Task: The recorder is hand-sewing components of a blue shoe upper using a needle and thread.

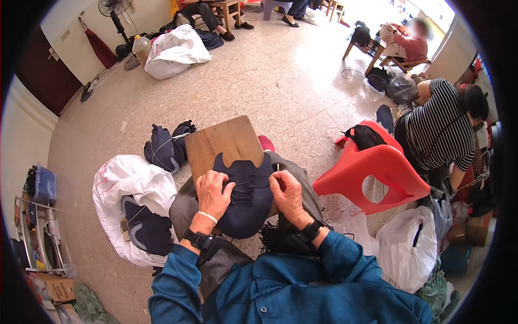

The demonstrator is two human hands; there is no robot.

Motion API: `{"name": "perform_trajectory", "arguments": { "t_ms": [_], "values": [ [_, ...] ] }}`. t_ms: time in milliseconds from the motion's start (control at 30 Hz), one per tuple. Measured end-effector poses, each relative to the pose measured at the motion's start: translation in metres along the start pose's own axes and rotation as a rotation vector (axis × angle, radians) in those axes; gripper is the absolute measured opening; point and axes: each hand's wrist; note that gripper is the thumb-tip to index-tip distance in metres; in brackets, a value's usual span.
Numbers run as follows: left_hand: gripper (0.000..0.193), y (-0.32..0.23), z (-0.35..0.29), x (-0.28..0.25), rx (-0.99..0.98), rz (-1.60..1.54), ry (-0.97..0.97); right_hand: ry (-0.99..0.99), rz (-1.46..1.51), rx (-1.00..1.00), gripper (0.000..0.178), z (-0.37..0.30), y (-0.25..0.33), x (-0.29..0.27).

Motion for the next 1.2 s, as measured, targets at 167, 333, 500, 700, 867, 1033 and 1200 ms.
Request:
{"name": "perform_trajectory", "arguments": {
  "t_ms": [167,333,500,700,867,1033,1200],
  "values": [
    [0.021,-0.034,0.008,0.002,-0.042,-0.420,0.102,0.096,0.029,-0.094,0.005,0.005,0.014,0.012],
    [0.018,-0.040,0.003,0.019,0.011,-0.543,0.072,0.115,0.165,-0.008,0.006,0.004,0.016,0.032],
    [0.008,-0.022,-0.004,0.009,-0.190,-0.598,0.055,0.058,0.042,0.049,0.004,0.012,0.005,0.017],
    [0.011,0.001,-0.007,0.012,-0.300,-0.557,0.031,0.208,0.472,0.432,0.012,0.024,0.010,0.005],
    [0.012,0.009,-0.009,0.022,-0.432,-0.656,0.113,0.377,0.803,0.606,0.016,0.024,0.030,0.001],
    [0.014,0.008,-0.006,0.022,-0.504,-0.824,0.128,0.383,0.787,0.657,0.014,0.025,0.013,0.002],
    [0.014,0.010,-0.004,0.027,-0.581,-0.865,0.094,0.390,0.222,0.476,0.020,0.019,0.003,0.002]
  ]
}}
Point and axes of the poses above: each hand's wrist, its own z-axis towards the middle knuckle, its own x-axis out of the palm, y = z × x, and after that the axes turned 4 degrees about z, right-handed
